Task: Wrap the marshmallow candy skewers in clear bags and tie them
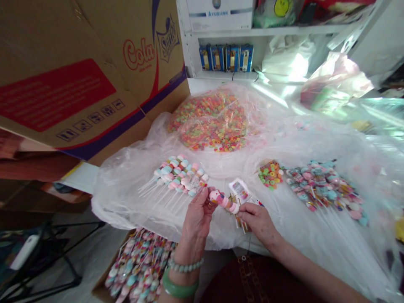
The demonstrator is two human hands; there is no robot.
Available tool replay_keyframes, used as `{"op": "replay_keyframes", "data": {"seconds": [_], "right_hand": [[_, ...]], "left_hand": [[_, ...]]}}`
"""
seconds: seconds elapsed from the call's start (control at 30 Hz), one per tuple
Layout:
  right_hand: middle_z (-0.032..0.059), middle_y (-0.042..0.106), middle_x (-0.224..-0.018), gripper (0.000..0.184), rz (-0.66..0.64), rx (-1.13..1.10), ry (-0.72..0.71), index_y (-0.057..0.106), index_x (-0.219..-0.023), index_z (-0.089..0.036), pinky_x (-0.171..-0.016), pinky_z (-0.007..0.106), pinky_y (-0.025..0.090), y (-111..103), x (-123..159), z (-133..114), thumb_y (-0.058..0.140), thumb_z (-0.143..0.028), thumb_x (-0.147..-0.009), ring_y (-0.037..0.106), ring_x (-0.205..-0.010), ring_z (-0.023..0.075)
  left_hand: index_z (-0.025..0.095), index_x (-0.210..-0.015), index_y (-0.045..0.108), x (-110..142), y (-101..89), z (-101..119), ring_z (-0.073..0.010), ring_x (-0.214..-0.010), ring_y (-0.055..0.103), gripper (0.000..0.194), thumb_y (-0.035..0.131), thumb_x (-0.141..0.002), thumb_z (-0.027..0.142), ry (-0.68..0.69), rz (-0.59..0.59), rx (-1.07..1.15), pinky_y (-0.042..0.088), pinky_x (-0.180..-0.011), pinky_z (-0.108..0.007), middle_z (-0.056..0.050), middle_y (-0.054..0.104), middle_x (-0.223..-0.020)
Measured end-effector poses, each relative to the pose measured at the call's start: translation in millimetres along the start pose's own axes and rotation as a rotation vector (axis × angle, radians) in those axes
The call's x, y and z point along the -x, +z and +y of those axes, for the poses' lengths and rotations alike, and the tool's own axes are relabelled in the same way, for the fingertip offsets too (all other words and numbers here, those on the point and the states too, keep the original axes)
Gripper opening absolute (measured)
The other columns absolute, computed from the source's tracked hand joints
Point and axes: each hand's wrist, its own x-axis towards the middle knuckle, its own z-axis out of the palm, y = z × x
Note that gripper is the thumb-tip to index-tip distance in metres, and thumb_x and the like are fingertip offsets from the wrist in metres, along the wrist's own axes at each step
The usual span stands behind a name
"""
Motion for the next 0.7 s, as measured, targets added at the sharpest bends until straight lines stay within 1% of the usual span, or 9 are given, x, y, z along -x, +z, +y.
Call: {"op": "replay_keyframes", "data": {"seconds": [0.13, 0.2, 0.27, 0.33, 0.4, 0.47, 0.53, 0.6, 0.7], "right_hand": [[0.0015, 0.061, -0.072, 0.017, 0.073, 0.237, -0.217, 0.066, -0.070, -0.022, -0.070, 0.028, 0.037, -3, 4, -3, 0.053, -0.020, -0.081, 0.055, -0.072, 0.0170], [0.0020, 0.061, -0.073, 0.018, 0.096, 0.245, -0.243, 0.066, -0.070, -0.022, -0.071, 0.028, 0.037, -1, 5, -6, 0.052, -0.021, -0.081, 0.055, -0.072, 0.0170], [0.0010, 0.060, -0.070, 0.016, 0.078, 0.178, -0.208, 0.064, -0.066, -0.022, -0.068, 0.027, 0.037, 4, 5, -8, 0.055, -0.021, -0.079, 0.054, -0.071, 0.0162], [-0.0011, 0.056, -0.061, 0.015, 0.001, 0.003, -0.070, 0.060, -0.061, -0.020, -0.059, 0.024, 0.035, 8, 3, -7, 0.058, -0.022, -0.076, 0.049, -0.061, 0.0132], [-0.0043, 0.049, -0.051, 0.013, -0.132, -0.280, 0.171, 0.057, -0.061, -0.019, -0.046, 0.022, 0.026, 11, 1, -5, 0.061, -0.024, -0.073, 0.037, -0.046, 0.0084], [-0.0074, 0.044, -0.048, 0.010, -0.318, -0.598, 0.435, 0.057, -0.069, -0.017, -0.040, 0.020, 0.014, 10, -2, -2, 0.063, -0.025, -0.071, 0.024, -0.037, 0.0041], [-0.0092, 0.042, -0.048, 0.012, -0.513, -0.859, 0.632, 0.056, -0.076, -0.015, -0.038, 0.018, 0.008, 8, -5, 0, 0.065, -0.022, -0.073, 0.018, -0.035, 0.0016], [-0.0096, 0.040, -0.049, 0.010, -0.637, -1.026, 0.748, 0.054, -0.077, -0.013, -0.037, 0.015, 0.006, 6, -9, 1, 0.063, -0.019, -0.077, 0.017, -0.034, 0.0003], [-0.0091, 0.041, -0.050, 0.007, -0.690, -1.135, 0.803, 0.054, -0.078, -0.012, -0.036, 0.013, 0.006, 6, -14, -2, 0.058, -0.016, -0.082, 0.018, -0.033, -0.0007]], "left_hand": [[0.008, -0.082, 0.070, -2, -4.8, -3, -0.0137, -0.065, 0.065, 0.017, 0.076, -0.070, 0.019, 0.024, -0.020, -0.056, 0.053, -0.061, -0.023, -0.006, 0.070, -0.075], [0.009, -0.083, 0.070, -2, -5.8, -8, -0.0136, -0.066, 0.065, 0.022, 0.079, -0.067, 0.021, 0.046, -0.033, -0.072, 0.052, -0.063, -0.023, -0.006, 0.070, -0.076], [0.010, -0.082, 0.070, -2, -5.9, -13, -0.0147, -0.069, 0.066, 0.025, 0.081, -0.065, 0.024, 0.068, -0.050, -0.062, 0.053, -0.067, -0.025, -0.007, 0.071, -0.077], [0.010, -0.081, 0.070, -1, -6.2, -16, -0.0164, -0.070, 0.067, 0.028, 0.082, -0.064, 0.029, 0.076, -0.071, -0.049, 0.053, -0.068, -0.026, -0.007, 0.071, -0.076], [0.010, -0.080, 0.070, -2, -7.8, -17, -0.0183, -0.071, 0.068, 0.030, 0.082, -0.063, 0.033, 0.068, -0.087, -0.042, 0.053, -0.068, -0.028, -0.007, 0.071, -0.076], [0.010, -0.081, 0.070, -3, -10.4, -17, -0.0197, -0.072, 0.069, 0.032, 0.082, -0.063, 0.034, 0.051, -0.095, -0.038, 0.054, -0.068, -0.028, -0.008, 0.072, -0.077], [0.010, -0.082, 0.070, -3, -12.7, -17, -0.0205, -0.073, 0.069, 0.032, 0.082, -0.063, 0.033, 0.033, -0.109, -0.050, 0.054, -0.069, -0.029, -0.008, 0.072, -0.079], [0.010, -0.082, 0.070, -2, -13.7, -19, -0.0202, -0.074, 0.069, 0.031, 0.082, -0.064, 0.033, 0.023, -0.125, -0.075, 0.054, -0.071, -0.029, -0.008, 0.072, -0.079], [0.010, -0.081, 0.070, -1, -13.6, -22, -0.0197, -0.073, 0.069, 0.030, 0.078, -0.068, 0.036, 0.014, -0.132, -0.119, 0.054, -0.070, -0.028, -0.009, 0.072, -0.077]]}}
